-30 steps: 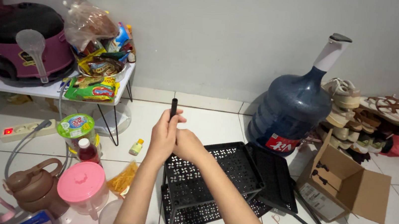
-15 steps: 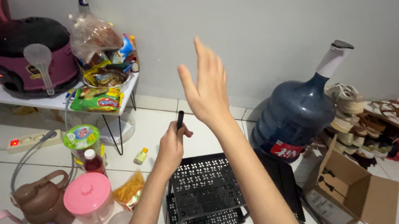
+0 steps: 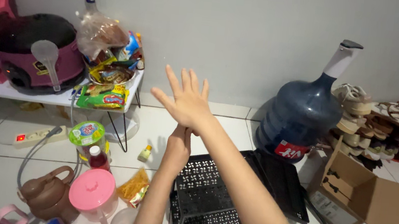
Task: The person assembles a black perforated metal shelving unit on the floor. They connect the side panels to the shelves and insert the vertical support poles to form the frame.
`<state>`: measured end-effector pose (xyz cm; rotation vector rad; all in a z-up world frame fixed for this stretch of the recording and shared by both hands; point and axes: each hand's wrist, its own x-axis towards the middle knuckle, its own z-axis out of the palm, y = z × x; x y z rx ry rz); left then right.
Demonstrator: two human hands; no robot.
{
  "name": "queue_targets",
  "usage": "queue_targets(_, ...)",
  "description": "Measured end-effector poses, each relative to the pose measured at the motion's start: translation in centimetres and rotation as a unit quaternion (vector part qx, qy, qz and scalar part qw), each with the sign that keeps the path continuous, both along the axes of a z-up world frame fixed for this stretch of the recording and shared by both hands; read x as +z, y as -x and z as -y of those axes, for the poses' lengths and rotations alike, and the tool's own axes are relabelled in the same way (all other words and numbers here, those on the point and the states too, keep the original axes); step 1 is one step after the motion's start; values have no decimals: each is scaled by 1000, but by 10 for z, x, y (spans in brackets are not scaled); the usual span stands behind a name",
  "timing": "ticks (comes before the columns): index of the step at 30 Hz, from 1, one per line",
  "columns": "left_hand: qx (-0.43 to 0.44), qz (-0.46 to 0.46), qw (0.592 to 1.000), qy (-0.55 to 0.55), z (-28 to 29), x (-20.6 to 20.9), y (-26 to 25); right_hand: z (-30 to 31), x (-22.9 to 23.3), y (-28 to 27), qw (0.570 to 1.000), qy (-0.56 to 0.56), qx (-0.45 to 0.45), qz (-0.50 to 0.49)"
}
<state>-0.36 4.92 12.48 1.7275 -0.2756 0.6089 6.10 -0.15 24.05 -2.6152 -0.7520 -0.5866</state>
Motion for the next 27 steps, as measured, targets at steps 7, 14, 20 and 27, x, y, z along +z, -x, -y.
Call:
queue_targets(7, 6, -8, 1000, -4, -1, 5, -1, 28, -4, 18, 987, -148, 62, 19)
queue_targets(14, 6, -76, 997, 12, -2, -27, -11, 120, -161, 7, 990, -110, -92, -14)
queue_targets(20, 43, -107, 992, 46, 8, -47, -22, 146, -231, 22, 991, 29, -123, -39)
queue_targets(27, 16, -84, 986, 144, -1, -79, -29, 154, -232, 32, 991, 22, -128, 39)
